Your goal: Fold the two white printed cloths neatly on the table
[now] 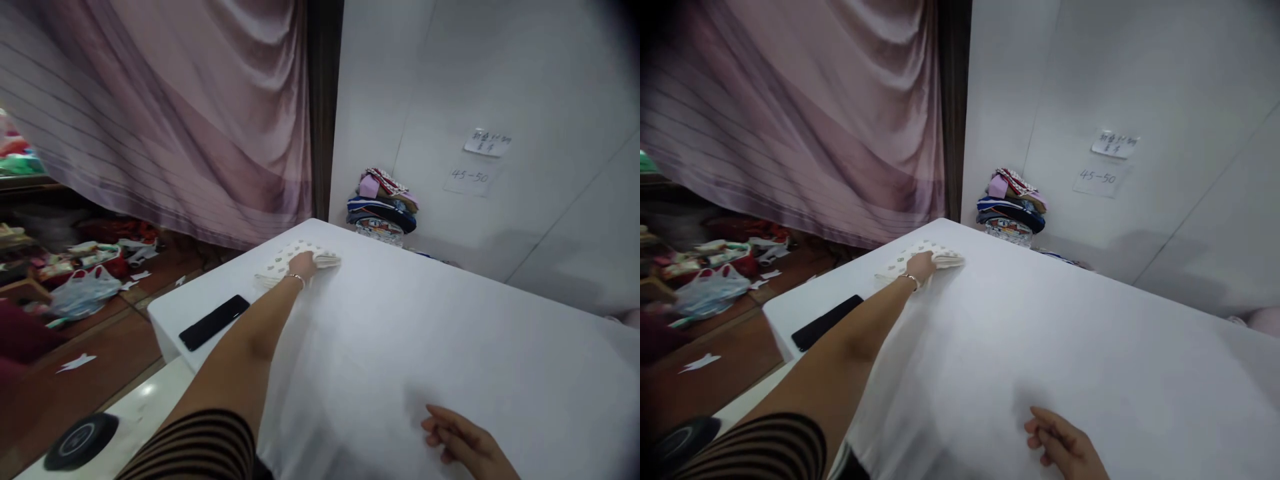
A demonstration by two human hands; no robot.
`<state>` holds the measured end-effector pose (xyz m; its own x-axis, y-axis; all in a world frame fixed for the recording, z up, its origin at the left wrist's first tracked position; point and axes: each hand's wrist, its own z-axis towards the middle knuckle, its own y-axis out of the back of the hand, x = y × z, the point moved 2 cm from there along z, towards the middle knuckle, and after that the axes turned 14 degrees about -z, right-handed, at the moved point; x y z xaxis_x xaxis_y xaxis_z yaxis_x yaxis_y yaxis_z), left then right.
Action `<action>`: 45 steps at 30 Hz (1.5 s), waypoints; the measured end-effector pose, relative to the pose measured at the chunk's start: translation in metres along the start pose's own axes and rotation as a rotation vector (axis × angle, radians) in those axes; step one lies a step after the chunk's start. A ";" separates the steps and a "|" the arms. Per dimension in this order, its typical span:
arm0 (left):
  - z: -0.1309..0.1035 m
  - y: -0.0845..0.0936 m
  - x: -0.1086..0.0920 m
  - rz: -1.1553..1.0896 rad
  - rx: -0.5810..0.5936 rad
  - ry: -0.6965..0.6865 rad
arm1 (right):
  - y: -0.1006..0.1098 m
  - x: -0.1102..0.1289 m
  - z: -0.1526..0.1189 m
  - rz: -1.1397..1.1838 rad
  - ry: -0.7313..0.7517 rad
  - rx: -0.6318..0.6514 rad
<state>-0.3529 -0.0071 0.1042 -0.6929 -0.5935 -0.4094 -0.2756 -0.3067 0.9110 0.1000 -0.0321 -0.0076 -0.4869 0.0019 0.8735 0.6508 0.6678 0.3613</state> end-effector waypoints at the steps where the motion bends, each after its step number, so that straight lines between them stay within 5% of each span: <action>1: -0.007 0.008 -0.011 -0.016 -0.008 -0.024 | 0.001 0.005 0.002 0.010 0.007 -0.018; 4: -0.057 0.007 -0.055 -0.145 0.045 -0.191 | -0.002 0.024 0.012 0.162 -0.009 -0.051; 7: -0.138 -0.030 -0.100 -0.412 0.208 -0.421 | -0.014 0.036 0.022 0.469 0.015 -0.070; 9: -0.194 -0.065 -0.122 -0.656 0.509 -0.565 | -0.020 0.035 0.025 0.568 0.040 -0.054; 11: -0.234 -0.094 -0.135 -0.834 0.707 -0.548 | -0.021 0.028 0.022 0.633 0.031 -0.104; 14: -0.258 -0.112 -0.145 -0.981 0.810 -0.422 | -0.018 0.018 0.005 0.672 0.033 -0.196; 18: -0.247 -0.086 -0.156 -1.115 0.879 -0.344 | -0.007 0.014 -0.026 0.631 0.060 -0.228; 25: -0.187 0.020 -0.160 -0.986 0.481 -0.378 | 0.070 0.016 -0.073 0.441 0.048 -0.286; 28: -0.158 0.053 -0.169 -0.856 0.347 -0.529 | 0.101 0.028 -0.090 0.367 0.093 -0.199; 32: -0.122 0.073 -0.204 -0.473 0.169 -0.856 | 0.109 0.044 -0.089 0.350 0.114 -0.082; 35: -0.095 0.063 -0.237 -0.209 0.013 -0.963 | 0.109 0.043 -0.069 0.393 0.109 -0.126; 39: -0.081 0.016 -0.256 -0.161 -0.112 -0.915 | 0.129 0.002 -0.038 0.388 -0.075 -0.381; 45: -0.152 -0.085 -0.223 -0.325 0.284 -1.004 | 0.148 -0.071 -0.029 0.216 -0.273 -0.437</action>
<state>-0.0736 0.0383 0.1110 -0.7511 0.4023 -0.5234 -0.5982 -0.0794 0.7974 0.2477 0.0451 -0.0069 -0.4107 0.3363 0.8475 0.9054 0.2597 0.3357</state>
